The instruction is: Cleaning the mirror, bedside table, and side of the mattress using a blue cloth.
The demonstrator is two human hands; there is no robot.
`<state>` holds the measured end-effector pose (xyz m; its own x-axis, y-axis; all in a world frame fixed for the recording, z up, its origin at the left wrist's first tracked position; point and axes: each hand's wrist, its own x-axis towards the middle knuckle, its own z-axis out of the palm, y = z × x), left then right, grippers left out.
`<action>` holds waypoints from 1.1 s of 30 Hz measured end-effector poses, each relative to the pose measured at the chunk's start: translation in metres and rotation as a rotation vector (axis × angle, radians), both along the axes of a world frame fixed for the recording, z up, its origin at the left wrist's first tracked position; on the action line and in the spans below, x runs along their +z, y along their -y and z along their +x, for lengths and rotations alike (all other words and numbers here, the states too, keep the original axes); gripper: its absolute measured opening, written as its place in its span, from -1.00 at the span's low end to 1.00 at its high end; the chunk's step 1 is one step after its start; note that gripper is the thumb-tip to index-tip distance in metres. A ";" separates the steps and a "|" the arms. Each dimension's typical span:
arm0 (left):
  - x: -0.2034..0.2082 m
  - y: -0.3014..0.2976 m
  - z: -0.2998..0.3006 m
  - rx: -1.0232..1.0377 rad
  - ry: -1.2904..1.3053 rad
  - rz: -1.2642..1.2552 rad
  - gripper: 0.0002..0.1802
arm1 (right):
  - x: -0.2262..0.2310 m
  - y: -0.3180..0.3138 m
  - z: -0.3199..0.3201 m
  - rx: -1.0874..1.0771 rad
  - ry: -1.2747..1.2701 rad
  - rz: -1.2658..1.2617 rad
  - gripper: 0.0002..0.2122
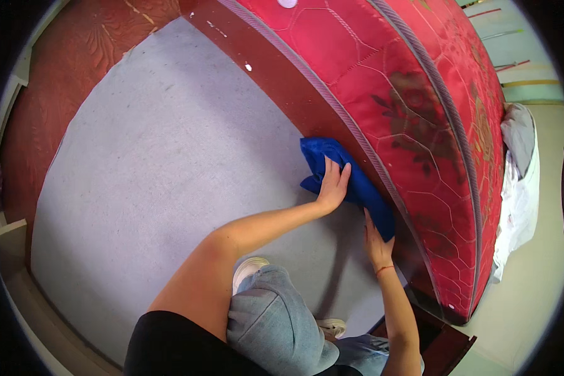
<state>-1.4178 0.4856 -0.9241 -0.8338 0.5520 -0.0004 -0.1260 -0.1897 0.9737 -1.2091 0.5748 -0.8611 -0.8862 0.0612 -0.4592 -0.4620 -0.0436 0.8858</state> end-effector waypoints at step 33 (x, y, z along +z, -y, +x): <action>0.227 0.000 -0.246 0.649 -1.263 -0.337 -0.57 | 0.243 0.016 -0.206 0.156 -0.969 -1.301 -0.42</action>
